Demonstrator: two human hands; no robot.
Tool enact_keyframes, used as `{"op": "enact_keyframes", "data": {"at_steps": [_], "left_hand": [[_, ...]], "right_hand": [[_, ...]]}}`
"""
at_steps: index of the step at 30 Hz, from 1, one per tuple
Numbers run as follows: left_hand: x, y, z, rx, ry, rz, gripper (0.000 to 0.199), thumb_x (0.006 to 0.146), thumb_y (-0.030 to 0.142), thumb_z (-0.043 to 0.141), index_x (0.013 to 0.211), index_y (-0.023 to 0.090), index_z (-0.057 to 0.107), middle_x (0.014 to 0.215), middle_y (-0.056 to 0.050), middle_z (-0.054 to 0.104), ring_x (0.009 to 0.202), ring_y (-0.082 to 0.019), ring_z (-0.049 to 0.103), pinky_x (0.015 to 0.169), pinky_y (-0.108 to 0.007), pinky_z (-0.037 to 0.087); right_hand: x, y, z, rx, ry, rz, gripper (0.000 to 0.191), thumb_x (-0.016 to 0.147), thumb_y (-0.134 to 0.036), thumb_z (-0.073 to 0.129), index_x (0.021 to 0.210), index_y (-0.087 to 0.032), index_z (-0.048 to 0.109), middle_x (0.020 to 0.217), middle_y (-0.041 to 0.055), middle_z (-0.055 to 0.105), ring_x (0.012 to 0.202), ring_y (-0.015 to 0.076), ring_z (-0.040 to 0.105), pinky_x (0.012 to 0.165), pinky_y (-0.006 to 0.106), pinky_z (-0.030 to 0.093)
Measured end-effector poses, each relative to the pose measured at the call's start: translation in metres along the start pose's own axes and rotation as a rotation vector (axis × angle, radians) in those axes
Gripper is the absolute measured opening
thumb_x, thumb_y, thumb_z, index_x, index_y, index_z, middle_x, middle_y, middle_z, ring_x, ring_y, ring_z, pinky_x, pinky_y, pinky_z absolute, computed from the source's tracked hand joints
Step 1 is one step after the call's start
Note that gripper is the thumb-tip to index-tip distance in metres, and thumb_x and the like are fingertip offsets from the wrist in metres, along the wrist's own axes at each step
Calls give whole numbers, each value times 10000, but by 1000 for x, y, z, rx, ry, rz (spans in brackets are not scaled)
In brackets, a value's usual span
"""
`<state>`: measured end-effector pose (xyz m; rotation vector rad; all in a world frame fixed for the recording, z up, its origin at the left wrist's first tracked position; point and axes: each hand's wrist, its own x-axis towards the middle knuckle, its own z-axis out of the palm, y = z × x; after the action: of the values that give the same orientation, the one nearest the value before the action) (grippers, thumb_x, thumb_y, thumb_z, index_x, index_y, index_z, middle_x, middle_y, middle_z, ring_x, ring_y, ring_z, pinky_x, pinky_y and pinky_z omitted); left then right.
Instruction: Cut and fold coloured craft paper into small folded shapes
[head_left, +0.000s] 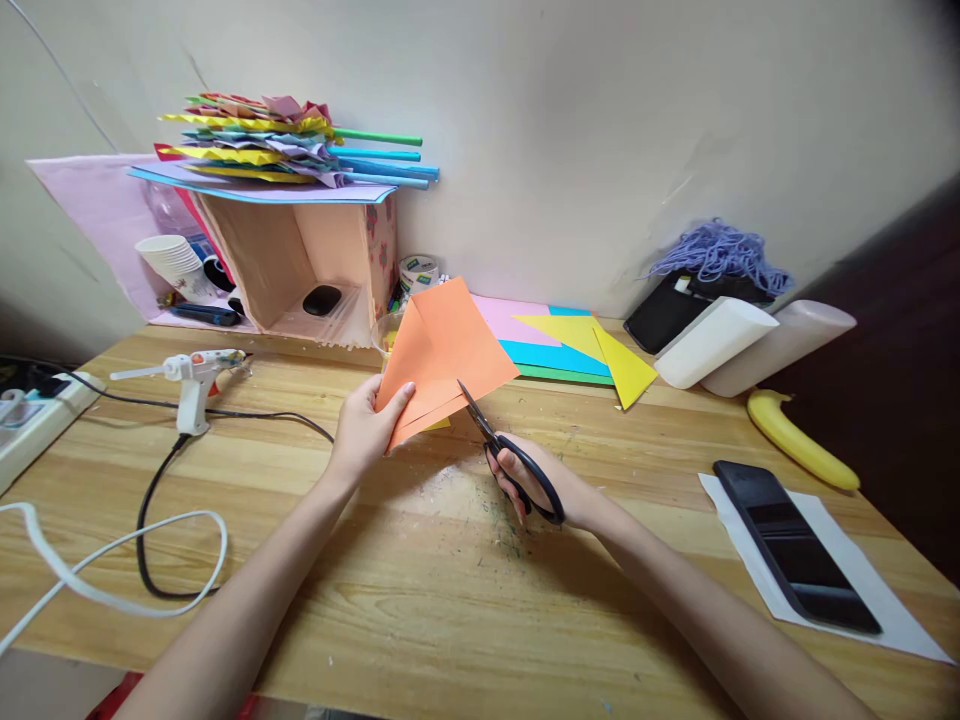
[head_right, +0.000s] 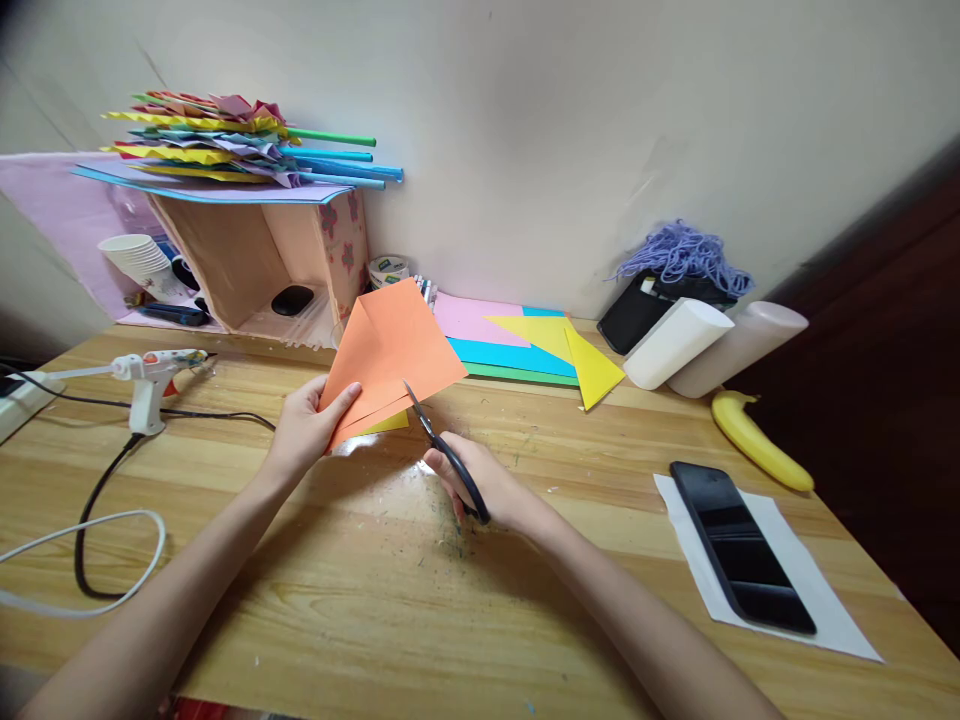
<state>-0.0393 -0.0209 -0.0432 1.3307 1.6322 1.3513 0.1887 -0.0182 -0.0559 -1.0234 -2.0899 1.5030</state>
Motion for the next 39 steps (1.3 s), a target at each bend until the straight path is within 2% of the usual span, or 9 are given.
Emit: {"op": "enact_keyframes", "data": {"at_steps": [9,19,23,29,34,39], "left_hand": [[2,-3,0,27,-10,13,449,711,499,562,929,112,630,865,-76,660,771,-207,587,644,-268,443],[3,-3,-1,33,-8,17,439,702,508,563,888,117,638,837,-70,664,734,-200,587,615,-260,434],[4,-3,-2,56,-46,-13,455,708,507,554,881,96,645,845,-78,664,746,-212,586,611,-257,433],[0,0,0,73,-138,-58,457,719,507,547,877,89,642,836,-70,667,710,-199,581,578,-236,418],[-1,0,1,21,-163,-76,451,716,511,556,864,91,629,846,-72,669,703,-195,583,554,-226,409],[0,-1,1,19,-168,-70,449,724,507,554,893,98,629,884,-76,669,731,-197,584,569,-227,411]], "right_hand": [[2,2,3,47,44,17,460,781,-652,363,705,-199,375,495,-67,410,353,80,448,325,180,330],[3,-3,2,59,83,124,413,764,-599,466,702,-205,360,450,-86,392,312,73,423,285,166,309],[2,-1,2,60,32,107,436,776,-631,409,712,-204,353,458,-86,384,319,70,425,291,164,329],[5,3,7,184,-57,44,611,703,-776,210,764,-192,381,473,-87,366,318,61,395,326,192,402],[4,2,9,87,7,31,555,750,-733,234,730,-194,365,461,-79,386,321,65,418,334,180,367],[5,14,11,40,43,46,499,769,-698,296,738,-203,353,472,-78,406,310,74,444,298,169,328]]}}
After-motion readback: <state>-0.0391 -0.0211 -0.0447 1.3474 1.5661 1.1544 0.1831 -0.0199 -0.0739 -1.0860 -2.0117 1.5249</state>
